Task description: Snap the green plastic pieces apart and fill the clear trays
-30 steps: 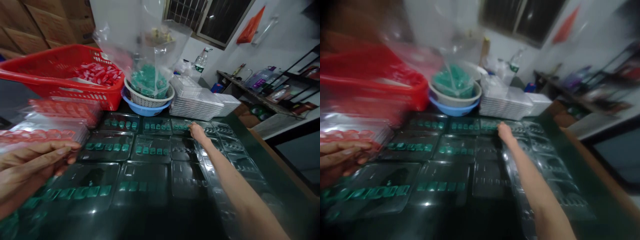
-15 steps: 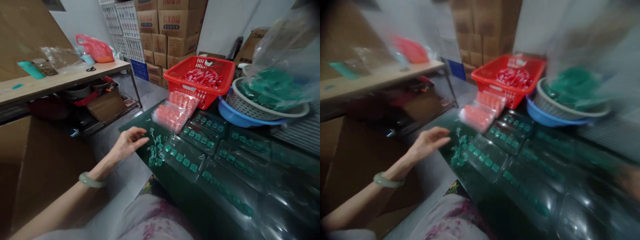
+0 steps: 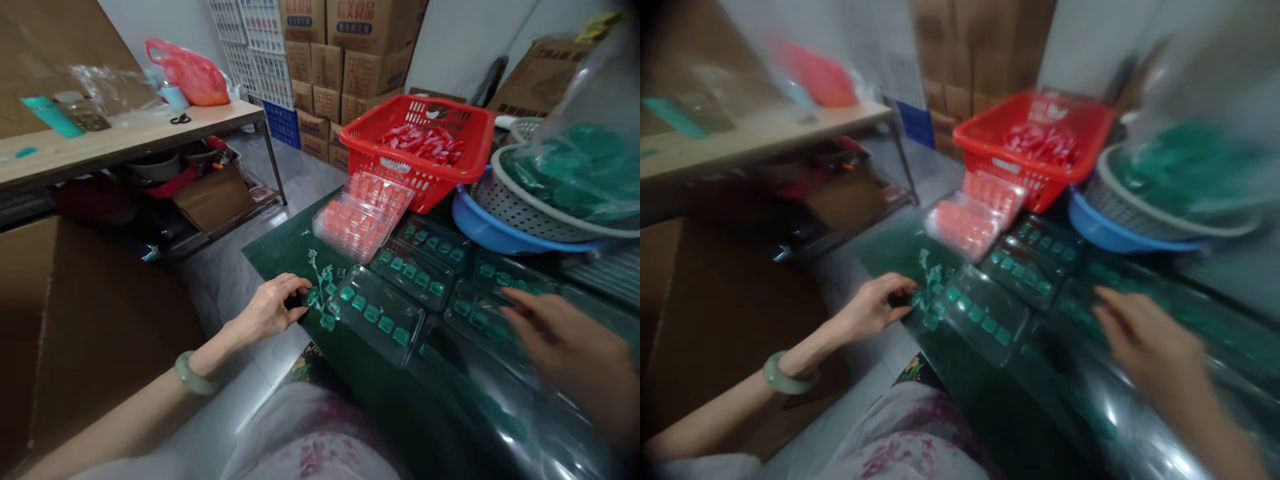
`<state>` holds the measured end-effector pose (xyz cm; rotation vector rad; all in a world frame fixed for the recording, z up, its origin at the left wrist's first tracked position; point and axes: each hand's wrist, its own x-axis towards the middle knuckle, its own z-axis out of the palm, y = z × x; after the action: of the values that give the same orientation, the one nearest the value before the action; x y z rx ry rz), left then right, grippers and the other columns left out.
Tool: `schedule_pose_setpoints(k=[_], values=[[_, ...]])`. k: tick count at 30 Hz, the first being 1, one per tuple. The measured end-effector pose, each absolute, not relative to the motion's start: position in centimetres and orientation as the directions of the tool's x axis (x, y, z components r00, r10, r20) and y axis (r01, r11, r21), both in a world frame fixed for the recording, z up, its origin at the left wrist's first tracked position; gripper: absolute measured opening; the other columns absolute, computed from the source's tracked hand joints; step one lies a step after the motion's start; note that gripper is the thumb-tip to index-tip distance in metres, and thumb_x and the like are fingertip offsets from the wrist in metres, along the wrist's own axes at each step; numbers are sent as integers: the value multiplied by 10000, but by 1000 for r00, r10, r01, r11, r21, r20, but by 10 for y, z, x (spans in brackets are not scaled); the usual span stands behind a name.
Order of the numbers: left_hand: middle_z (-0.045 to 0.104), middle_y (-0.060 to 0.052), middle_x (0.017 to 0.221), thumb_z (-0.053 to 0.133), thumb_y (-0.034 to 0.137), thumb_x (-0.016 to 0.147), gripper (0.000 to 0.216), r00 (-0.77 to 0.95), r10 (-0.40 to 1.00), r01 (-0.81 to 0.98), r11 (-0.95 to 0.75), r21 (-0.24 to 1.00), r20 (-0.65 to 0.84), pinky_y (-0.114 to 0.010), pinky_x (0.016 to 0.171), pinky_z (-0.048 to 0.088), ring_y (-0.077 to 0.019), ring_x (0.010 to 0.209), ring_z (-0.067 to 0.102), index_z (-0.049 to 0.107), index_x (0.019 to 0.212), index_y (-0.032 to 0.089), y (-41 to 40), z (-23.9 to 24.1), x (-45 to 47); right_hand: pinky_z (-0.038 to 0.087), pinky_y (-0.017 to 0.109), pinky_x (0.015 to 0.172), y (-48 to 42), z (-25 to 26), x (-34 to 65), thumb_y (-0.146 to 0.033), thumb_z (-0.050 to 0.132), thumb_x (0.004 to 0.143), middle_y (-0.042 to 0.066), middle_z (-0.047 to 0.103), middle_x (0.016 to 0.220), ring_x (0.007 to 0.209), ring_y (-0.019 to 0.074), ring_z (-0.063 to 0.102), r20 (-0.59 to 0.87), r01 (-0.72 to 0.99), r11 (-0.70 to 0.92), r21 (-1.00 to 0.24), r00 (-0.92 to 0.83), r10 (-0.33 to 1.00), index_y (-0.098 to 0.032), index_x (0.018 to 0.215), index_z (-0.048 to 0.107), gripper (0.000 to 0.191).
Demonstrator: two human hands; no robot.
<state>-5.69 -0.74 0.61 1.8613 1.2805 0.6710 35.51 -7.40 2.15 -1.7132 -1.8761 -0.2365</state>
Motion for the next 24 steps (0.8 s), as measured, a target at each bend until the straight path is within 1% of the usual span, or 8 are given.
schedule_pose_setpoints(k=[4,7,10,12,16,18,20,24], values=[[571,-31,837,656,220,647,311,344,939,495,-159,854,-24,-225,601,359,-151,700,472,652,958,236,4,13,-58,456,284,638,-64,23,290,-326,524,821,51,628,893,735,150,602,467,905,324,-274,-169,868,-269,1089,565,278],[560,-29,783,658,245,661,181,403,915,550,-229,803,-15,-228,615,362,-141,668,473,679,840,226,14,8,-54,458,269,640,-60,25,263,-268,518,827,40,614,880,731,145,593,459,849,414,-330,-239,856,-252,1092,556,269],[559,-26,753,640,255,689,63,471,882,590,-325,739,12,-223,590,357,-126,635,472,652,723,203,21,4,-51,459,258,643,-57,25,253,-230,513,828,35,599,878,734,138,583,454,810,443,-383,-252,855,-246,1088,550,263],[536,-10,677,611,299,724,118,426,905,595,-301,745,25,-213,524,333,-108,566,443,604,705,183,24,7,-51,459,251,645,-55,26,248,-217,514,825,30,590,867,730,133,576,450,788,434,-436,-226,864,-243,1078,554,257],[450,34,540,617,346,722,231,258,965,504,-175,846,46,-199,452,289,-78,474,370,495,640,167,32,17,-49,454,240,621,-51,29,236,-213,500,829,16,571,800,682,122,555,414,731,407,-548,-186,891,-233,1049,568,232],[476,29,574,633,317,709,212,219,971,446,-188,875,97,-197,469,310,-76,491,393,493,666,163,37,17,-48,448,241,610,-49,30,228,-218,492,831,15,564,781,666,122,547,400,710,397,-581,-176,899,-227,1041,572,224],[524,11,639,605,287,730,149,248,960,468,-235,852,129,-208,504,346,-89,532,436,533,734,156,40,12,-49,445,245,620,-47,30,222,-222,486,833,19,564,794,682,128,547,373,705,377,-601,-170,912,-222,1041,573,225],[589,-58,880,533,245,779,156,374,904,633,-411,657,205,-289,665,421,-158,736,521,605,885,156,37,2,-51,433,251,663,-47,28,215,-211,481,835,21,561,827,730,133,545,309,712,340,-614,-179,934,-219,1049,567,231]])
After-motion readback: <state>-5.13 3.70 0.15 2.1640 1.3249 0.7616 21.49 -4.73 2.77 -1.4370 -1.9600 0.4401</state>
